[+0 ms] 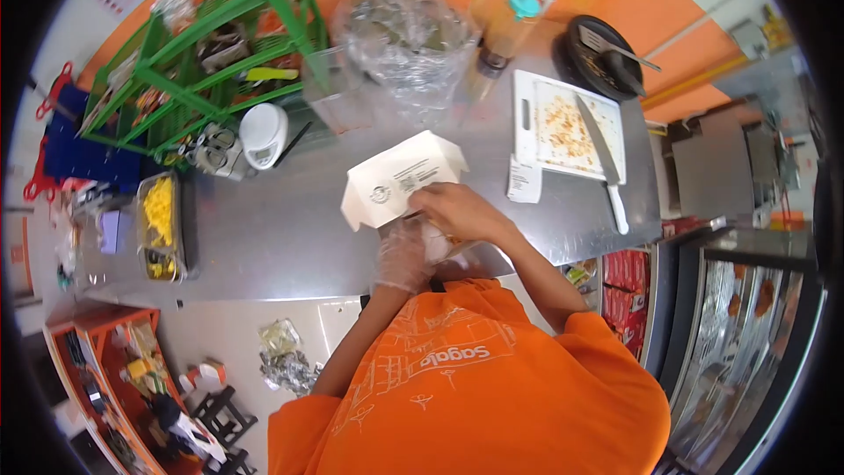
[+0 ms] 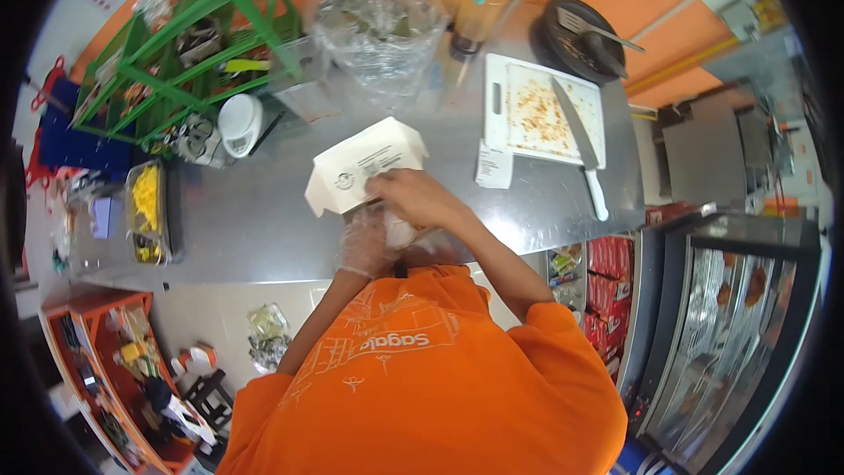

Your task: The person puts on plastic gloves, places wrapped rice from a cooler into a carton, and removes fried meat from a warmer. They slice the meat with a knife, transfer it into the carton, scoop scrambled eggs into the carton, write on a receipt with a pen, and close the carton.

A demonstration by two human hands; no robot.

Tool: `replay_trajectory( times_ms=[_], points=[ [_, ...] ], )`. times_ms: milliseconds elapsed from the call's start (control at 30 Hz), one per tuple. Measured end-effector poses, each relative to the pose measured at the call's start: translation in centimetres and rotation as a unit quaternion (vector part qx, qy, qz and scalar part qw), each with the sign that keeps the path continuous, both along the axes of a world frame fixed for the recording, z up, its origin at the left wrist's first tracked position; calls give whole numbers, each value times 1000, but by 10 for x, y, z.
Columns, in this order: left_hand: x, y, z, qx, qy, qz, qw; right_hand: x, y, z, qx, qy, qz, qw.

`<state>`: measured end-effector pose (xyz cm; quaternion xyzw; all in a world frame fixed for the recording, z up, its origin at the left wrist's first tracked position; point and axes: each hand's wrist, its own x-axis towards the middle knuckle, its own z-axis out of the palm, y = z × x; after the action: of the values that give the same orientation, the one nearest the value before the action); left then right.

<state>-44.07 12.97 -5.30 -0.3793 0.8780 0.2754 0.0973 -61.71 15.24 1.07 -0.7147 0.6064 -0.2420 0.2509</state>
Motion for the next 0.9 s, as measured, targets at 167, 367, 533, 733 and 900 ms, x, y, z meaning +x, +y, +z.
replay_trajectory(
  times_ms=[167,367,533,733,900],
  points=[
    [5,10,-1,8,104,18,994,6,-4,-13,19,134,76,988],
    [8,15,-46,-85,5,-37,996,7,-1,-30,-7,153,45,987],
    [2,13,-4,44,-24,10,999,5,5,-25,48,165,40,984],
    [9,10,-2,-24,-13,-14,1000,-30,-18,7,-11,-64,-19,998],
    [18,22,-35,-40,-53,-25,997,-78,-70,42,-129,-24,-86,988]
  ],
)
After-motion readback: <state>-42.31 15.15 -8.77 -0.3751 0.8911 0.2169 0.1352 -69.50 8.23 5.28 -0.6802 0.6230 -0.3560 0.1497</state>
